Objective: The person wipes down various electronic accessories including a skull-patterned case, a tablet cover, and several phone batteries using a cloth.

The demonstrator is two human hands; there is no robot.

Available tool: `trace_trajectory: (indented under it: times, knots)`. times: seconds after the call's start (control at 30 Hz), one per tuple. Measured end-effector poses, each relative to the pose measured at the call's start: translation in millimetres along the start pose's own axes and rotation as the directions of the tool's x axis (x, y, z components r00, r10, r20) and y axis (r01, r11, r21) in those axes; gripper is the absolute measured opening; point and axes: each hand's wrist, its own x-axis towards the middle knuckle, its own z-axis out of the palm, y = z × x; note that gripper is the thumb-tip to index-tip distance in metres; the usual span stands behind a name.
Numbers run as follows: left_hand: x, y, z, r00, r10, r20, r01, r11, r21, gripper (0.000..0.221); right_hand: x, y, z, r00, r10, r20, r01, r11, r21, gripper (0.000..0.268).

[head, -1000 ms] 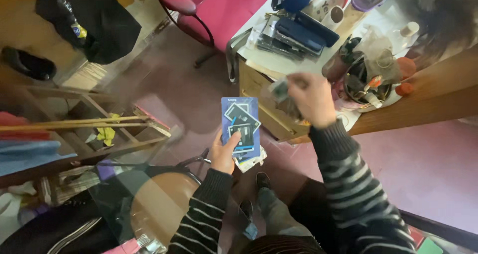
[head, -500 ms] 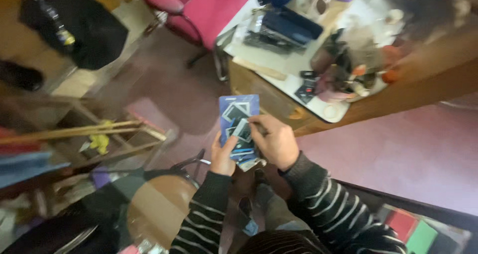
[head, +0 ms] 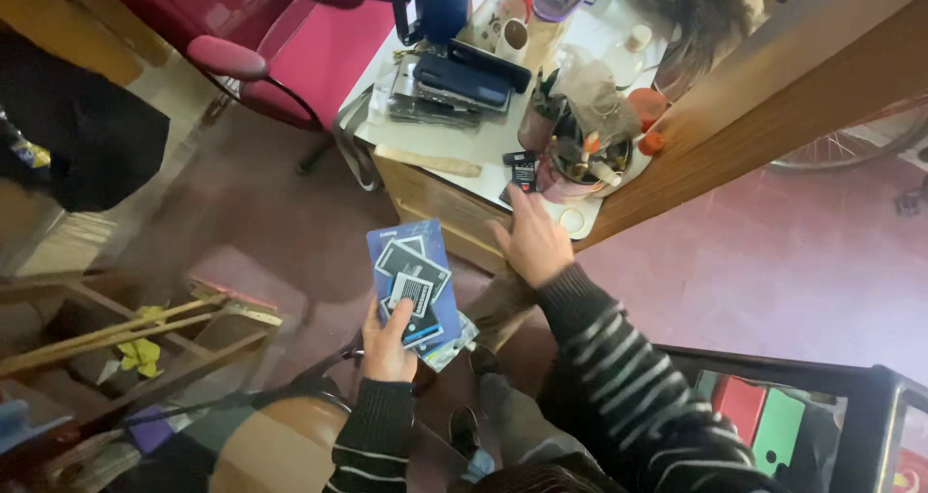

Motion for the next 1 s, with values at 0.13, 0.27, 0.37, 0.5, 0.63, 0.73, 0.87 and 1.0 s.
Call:
trace_trajectory:
  times: [0.13, 0.27, 0.37, 0.5, 0.63, 0.73, 0.87, 1.0]
  knots:
    - [1.1, -3.5, 0.0, 0.981, -0.167, -0.104, 0.175, 0.982, 0.076, 0.081, 34.1, 14.2, 19.8, 0.99, 0.073, 0.123, -0.017, 0.913, -0.407, 0.093]
    - [11.1, -20.7, -34.9, 0.974, -0.214, -0.07, 0.217, 0.975, 0.043, 0.071, 49.1, 67.1, 77.1, 0.959, -0.208, -0.191, 0.02, 0.724, -0.69, 0.069]
    - [9.2, -24.3, -38.5, 0.986, -0.165, 0.022, 0.164, 0.986, 0.029, 0.051, 50.5, 70.5, 72.9, 0.853, -0.427, -0.301, 0.046, 0.636, -0.77, 0.047]
    - [-0.1, -1.7, -17.5, 0.937, -0.288, -0.197, 0.322, 0.932, 0.166, 0.101, 34.2, 59.6, 43.6, 0.918, -0.383, -0.101, 0.216, 0.7, -0.681, 0.035]
    - [1.9, -0.1, -18.5, 0.978, -0.208, -0.014, 0.208, 0.974, 0.087, 0.073, 35.3, 61.4, 36.7, 0.878, -0.454, -0.154, 0.248, 0.705, -0.665, 0.029]
    - [-2.6, 4.1, -17.7, 0.984, -0.165, 0.07, 0.161, 0.985, 0.06, 0.065, 29.4, 56.5, 28.4, 0.858, -0.465, -0.218, 0.261, 0.76, -0.595, 0.016]
    - [-6.0, 7.2, -19.5, 0.985, -0.128, 0.113, 0.128, 0.992, 0.015, 0.061, 5.2, 31.6, 4.5, 0.973, -0.201, -0.117, 0.186, 0.975, -0.126, 0.029]
    - [-20.3, 15.1, -23.0, 0.979, -0.154, 0.132, 0.15, 0.988, 0.043, 0.051, -29.5, 9.0, -46.4, 0.992, 0.009, -0.123, 0.033, 0.943, 0.333, 0.034]
